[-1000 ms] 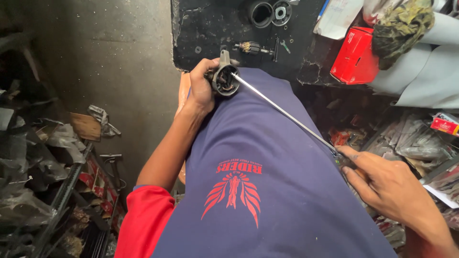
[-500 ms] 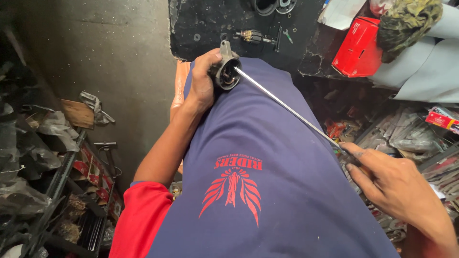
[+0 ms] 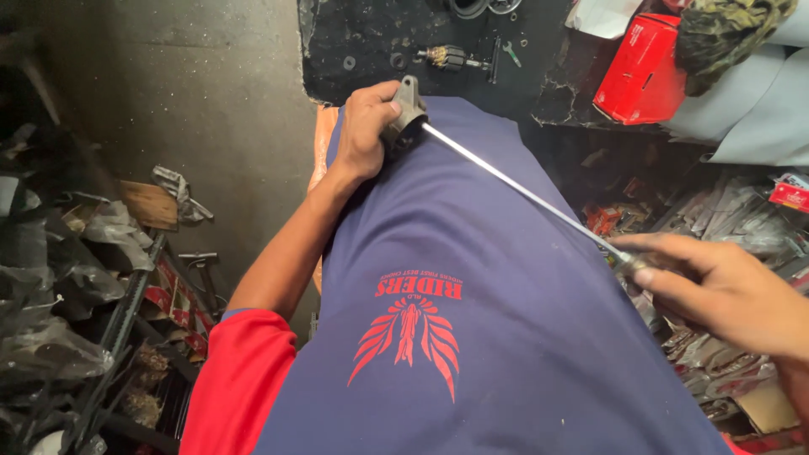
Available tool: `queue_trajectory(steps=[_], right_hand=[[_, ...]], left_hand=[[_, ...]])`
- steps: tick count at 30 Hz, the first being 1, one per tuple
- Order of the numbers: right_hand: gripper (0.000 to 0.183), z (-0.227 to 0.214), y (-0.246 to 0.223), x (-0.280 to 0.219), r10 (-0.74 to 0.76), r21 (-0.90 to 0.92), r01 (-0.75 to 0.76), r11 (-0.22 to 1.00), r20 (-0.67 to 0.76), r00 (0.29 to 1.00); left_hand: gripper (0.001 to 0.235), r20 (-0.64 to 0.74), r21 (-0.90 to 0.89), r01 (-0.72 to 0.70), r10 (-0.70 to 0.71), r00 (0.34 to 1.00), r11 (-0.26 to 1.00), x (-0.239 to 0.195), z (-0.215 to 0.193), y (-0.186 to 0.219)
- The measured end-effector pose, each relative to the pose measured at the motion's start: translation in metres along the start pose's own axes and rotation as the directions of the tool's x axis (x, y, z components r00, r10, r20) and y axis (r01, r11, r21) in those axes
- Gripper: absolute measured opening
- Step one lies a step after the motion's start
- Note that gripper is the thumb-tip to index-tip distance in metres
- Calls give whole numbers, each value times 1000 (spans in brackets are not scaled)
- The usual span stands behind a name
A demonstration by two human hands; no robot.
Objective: The person sits in a chair and works on a starter motor housing resting on their lap. They scrape the inside of the cylindrical metal housing with a small hand tool, wipe the housing and a rag with a cloth, then use a long screwdriver to work inside the housing and handle the armature and end cap parts.
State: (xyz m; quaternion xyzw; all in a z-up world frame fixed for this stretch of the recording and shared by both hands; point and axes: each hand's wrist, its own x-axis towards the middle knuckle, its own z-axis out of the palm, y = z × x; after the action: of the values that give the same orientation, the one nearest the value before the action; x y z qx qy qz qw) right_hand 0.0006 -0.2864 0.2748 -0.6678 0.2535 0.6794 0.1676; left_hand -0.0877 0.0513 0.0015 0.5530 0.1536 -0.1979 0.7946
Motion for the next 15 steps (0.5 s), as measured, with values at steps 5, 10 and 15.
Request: queue_trajectory(steps=[5, 10, 15], right_hand=[[54, 20, -29, -18, -332, -659, 155, 736, -152, 931], [53, 24, -30, -23, -565, -905, 212, 370, -38, 824], [61, -11, 10, -16, -214, -453, 100, 886, -207, 955]], left_hand=[[50, -44, -1, 38, -38, 998, 999, 0, 2, -10], [52, -45, -138, 99, -106, 993, 985, 1, 3, -19], [56, -27, -234, 89, -98, 995, 968, 3, 8, -31]])
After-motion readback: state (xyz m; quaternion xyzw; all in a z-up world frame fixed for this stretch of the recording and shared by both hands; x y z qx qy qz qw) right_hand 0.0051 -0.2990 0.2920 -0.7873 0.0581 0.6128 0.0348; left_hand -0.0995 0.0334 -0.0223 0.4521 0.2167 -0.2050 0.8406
